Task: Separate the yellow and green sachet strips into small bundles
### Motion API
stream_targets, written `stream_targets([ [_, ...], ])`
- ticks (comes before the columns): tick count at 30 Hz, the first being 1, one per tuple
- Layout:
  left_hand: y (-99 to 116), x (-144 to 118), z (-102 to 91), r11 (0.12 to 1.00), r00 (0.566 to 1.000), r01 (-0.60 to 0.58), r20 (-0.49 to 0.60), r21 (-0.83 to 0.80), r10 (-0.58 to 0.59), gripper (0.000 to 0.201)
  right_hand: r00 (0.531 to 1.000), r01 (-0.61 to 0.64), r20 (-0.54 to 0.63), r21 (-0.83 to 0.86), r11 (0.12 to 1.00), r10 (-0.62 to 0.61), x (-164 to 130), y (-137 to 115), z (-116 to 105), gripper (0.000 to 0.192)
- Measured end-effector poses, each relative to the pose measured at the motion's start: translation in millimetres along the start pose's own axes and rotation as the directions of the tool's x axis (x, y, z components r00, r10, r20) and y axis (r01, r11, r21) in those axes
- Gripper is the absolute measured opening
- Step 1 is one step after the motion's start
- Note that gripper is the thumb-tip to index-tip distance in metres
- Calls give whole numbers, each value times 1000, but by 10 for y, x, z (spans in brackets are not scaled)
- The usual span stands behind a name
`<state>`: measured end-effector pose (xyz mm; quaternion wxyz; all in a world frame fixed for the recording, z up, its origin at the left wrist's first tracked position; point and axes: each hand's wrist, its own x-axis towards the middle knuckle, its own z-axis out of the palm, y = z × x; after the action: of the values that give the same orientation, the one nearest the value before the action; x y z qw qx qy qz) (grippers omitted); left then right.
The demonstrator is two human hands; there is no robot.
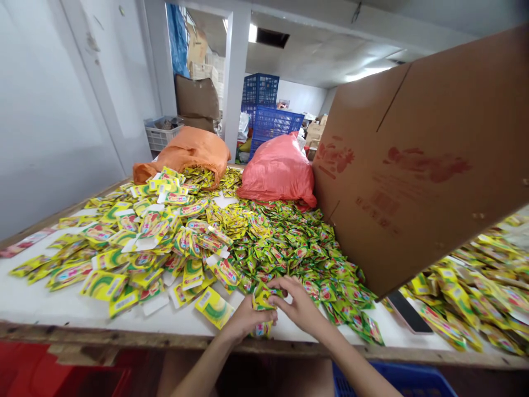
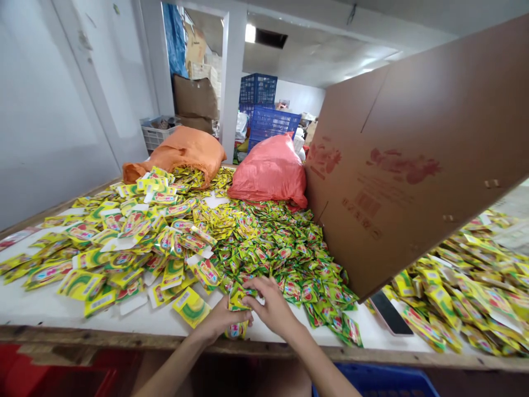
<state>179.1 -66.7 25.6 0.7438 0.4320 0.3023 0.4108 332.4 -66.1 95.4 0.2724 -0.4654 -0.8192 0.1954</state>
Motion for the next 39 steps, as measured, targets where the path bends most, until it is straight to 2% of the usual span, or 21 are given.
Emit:
stream_targets([
  [2,9,4,29,1000,1000,-4,31,26,3,32,999,39,18,-94,995,-38,46,-65,9,9],
  [4,12,4,39,997,999,-12,32,75,10,28,996,84,56,-165,983,-76,87,-134,45,11],
  [7,-9,-6,-2,988,996,-45,-65,149,55,34,989,114,114,-144,983,-98,85,-170,130,17],
  [9,-35,-16,-54,975,983,-108,-126,195,134,43,994,79,77,-58,995,-75,30,-113,195,15],
  [11,-61,-29,-102,958,965,-175,-156,229,213,46,999,-4,-36,104,995,8,-58,-1,278,15],
  [13,-82,-44,-128,948,956,-204,-161,245,247,46,982,-83,-135,309,947,130,-162,129,392,22],
  [15,-97,-64,-130,949,961,-198,-143,244,237,50,958,-127,-174,454,882,228,-259,235,532,25],
  [19,-108,-127,-125,938,936,-217,-216,272,279,56,919,-180,-216,516,838,330,-344,312,744,27],
  [21,-99,-156,-147,921,924,-232,-226,313,309,43,922,-198,-197,500,843,334,-320,298,753,27],
  [25,-44,-171,-202,899,950,-190,-156,396,269,15,953,-144,-177,442,885,244,-195,244,661,25],
  [27,-8,-167,-201,892,945,-185,-174,412,276,13,952,-114,-206,446,888,226,-133,219,631,23],
  [29,25,-171,-177,897,919,-211,-233,389,318,18,943,-109,-228,475,873,242,-98,189,621,26],
  [32,79,-203,-127,884,891,-258,-258,389,374,24,959,-81,-205,460,884,194,-104,119,600,25],
  [35,144,-244,-99,833,902,-259,-186,488,389,14,974,-45,-182,426,904,134,-149,36,561,18],
  [39,191,-249,-100,804,906,-213,-197,555,375,15,959,-85,-217,402,912,185,-179,-6,539,17],
])
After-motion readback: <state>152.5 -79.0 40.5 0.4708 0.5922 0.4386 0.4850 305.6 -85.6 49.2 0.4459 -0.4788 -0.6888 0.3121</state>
